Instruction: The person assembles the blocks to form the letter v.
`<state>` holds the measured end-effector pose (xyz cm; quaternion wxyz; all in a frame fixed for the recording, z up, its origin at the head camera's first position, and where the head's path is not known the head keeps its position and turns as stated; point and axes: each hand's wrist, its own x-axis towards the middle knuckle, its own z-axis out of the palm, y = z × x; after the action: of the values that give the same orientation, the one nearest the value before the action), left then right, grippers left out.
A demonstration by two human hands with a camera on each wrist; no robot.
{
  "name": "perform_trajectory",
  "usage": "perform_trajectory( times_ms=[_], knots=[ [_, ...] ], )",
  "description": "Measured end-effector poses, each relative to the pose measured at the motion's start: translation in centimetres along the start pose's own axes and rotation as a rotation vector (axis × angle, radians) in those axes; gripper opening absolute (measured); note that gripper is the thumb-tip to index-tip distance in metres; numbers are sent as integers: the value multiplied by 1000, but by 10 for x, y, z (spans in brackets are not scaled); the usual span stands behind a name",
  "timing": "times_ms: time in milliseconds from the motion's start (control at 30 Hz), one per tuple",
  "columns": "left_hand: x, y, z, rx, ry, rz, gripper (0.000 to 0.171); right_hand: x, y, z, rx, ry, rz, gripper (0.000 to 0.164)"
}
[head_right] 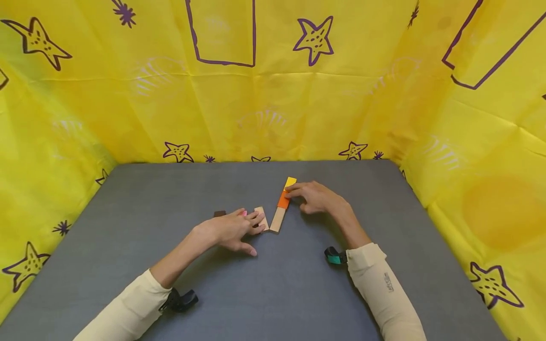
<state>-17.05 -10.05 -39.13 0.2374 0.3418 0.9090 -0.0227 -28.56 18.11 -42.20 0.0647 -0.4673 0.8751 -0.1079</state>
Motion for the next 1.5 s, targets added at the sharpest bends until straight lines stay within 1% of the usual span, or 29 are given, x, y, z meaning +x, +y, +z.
perform_trajectory(
  times_ms=[200,433,733,933,1133,1200,1300,1367,1433,1500],
  knots=[
    [2,1,-1,11,-17,1,81,-4,2,2,47,-7,14,60],
    [1,2,-2,9,-18,-3,81,-4,2,2,57,12,10,60],
    [-2,-1,-2,5,-1,17,81,-7,1,2,70,30,9,61],
    [-4,-7,2,-17,24,41,78,-6,0,5,72,46,2,61],
    [-5,-13,4,-95,101,94,70,-10,0,7,76,53,25,61],
    [-7,-17,3,-105,131,99,71,-11,-1,6,78,54,28,60],
    [-13,-26,1,-109,204,75,75,-10,-1,7,72,57,22,60],
    [-17,-32,-1,-83,255,45,77,-9,-1,7,67,58,21,60],
    [-22,-39,-1,-62,301,15,76,-8,-1,7,62,58,20,60],
    [-25,-45,1,-49,330,-7,74,-7,-1,8,63,57,18,60]
  ],
)
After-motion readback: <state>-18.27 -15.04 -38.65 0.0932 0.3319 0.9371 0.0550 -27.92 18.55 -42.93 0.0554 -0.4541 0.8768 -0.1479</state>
